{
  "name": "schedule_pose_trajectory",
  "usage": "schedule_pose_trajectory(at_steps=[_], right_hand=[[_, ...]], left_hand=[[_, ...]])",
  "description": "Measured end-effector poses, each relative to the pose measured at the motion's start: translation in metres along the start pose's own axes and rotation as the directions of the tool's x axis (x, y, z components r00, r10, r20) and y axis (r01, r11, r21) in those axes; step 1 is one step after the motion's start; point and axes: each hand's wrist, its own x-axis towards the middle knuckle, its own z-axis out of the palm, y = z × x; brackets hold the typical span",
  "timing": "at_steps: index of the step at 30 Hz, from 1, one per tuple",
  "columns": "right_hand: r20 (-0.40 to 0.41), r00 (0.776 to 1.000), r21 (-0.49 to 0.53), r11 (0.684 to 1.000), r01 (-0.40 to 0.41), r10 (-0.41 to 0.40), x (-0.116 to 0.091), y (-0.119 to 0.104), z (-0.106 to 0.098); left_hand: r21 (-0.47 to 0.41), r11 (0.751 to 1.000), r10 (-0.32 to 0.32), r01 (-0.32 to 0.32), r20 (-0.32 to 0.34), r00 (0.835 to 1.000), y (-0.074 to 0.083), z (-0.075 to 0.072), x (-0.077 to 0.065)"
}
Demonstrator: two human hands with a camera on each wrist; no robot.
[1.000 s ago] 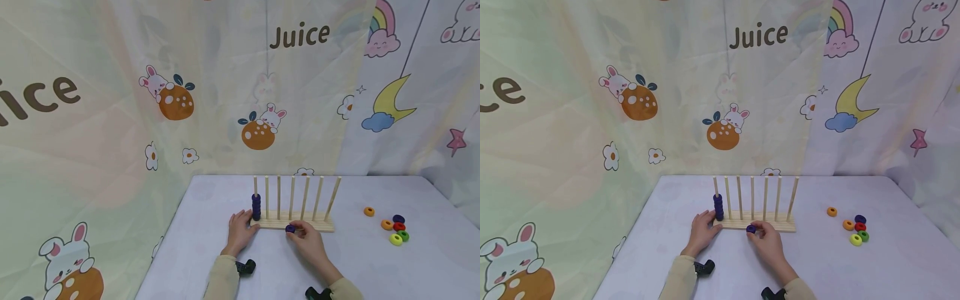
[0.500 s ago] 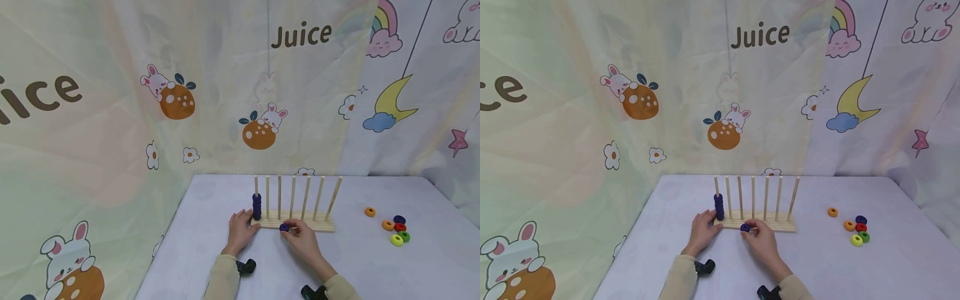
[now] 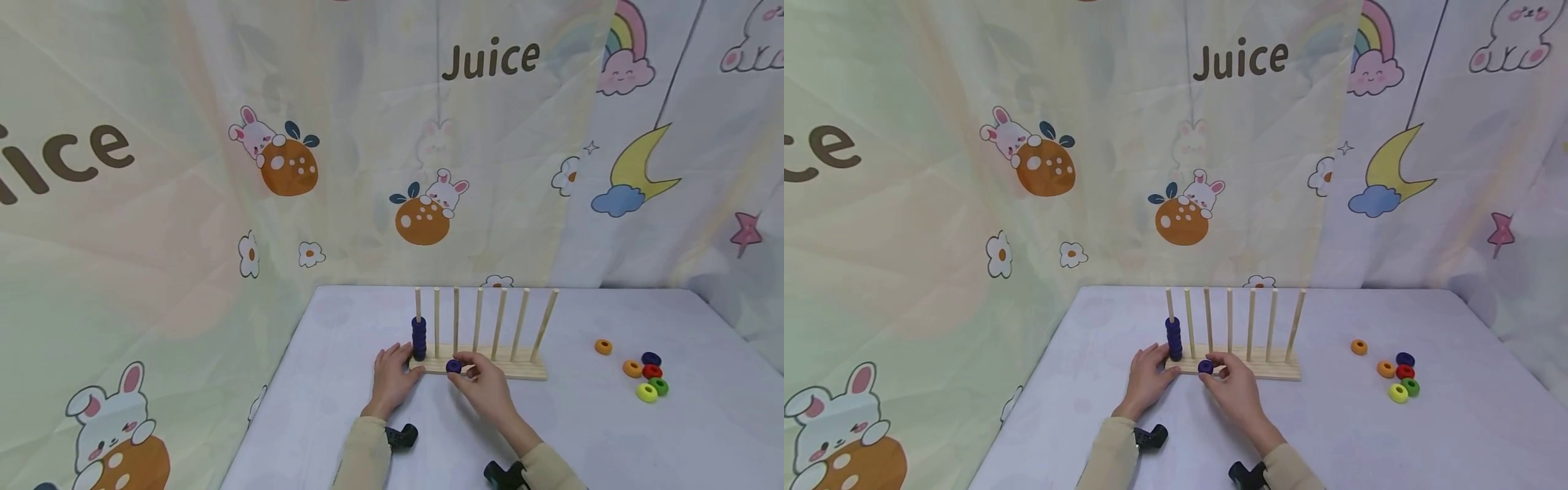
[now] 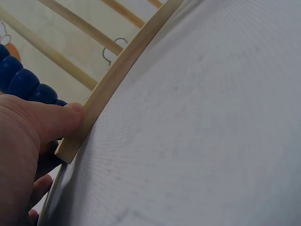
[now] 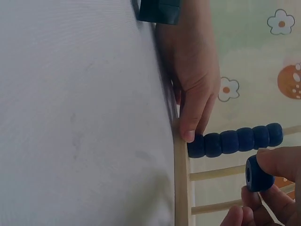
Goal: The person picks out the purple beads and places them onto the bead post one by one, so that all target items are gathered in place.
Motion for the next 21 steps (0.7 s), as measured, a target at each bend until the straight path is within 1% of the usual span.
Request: schedule_pose_trajectory(at_steps=[4, 9, 12, 16, 21], right_hand=[[0.011, 1.0, 0.006, 1.0, 0.004, -0.004, 0.005, -0.006, 0.0], [0.015, 1.0, 0.007, 1.0, 0.025, -0.025, 0.013, -0.014, -0.001], [0.015, 0.998, 0.007, 0.998, 0.055, -0.055, 0.018, -0.019, -0.002], [0.004, 0.994, 0.011, 0.994, 0.109, -0.109, 0.024, -0.026, -0.004], [0.005, 0.989, 0.017, 0.989, 0.146, -0.146, 0.03, -0.036, -0.007]], left_hand=[[-0.001, 1.0, -0.006, 0.006, 0.002, 1.0, -0.001, 0.0, -0.001], [0.022, 1.0, 0.001, -0.001, 0.004, 1.0, -0.001, 0.001, -0.001], [0.023, 1.0, -0.012, 0.012, 0.011, 1.0, 0.0, 0.0, -0.001], [0.019, 1.0, -0.007, 0.006, 0.006, 1.0, 0.0, 0.0, 0.0], [0.02, 1.0, 0.002, -0.002, 0.0, 1.0, -0.002, 0.001, 0.001]])
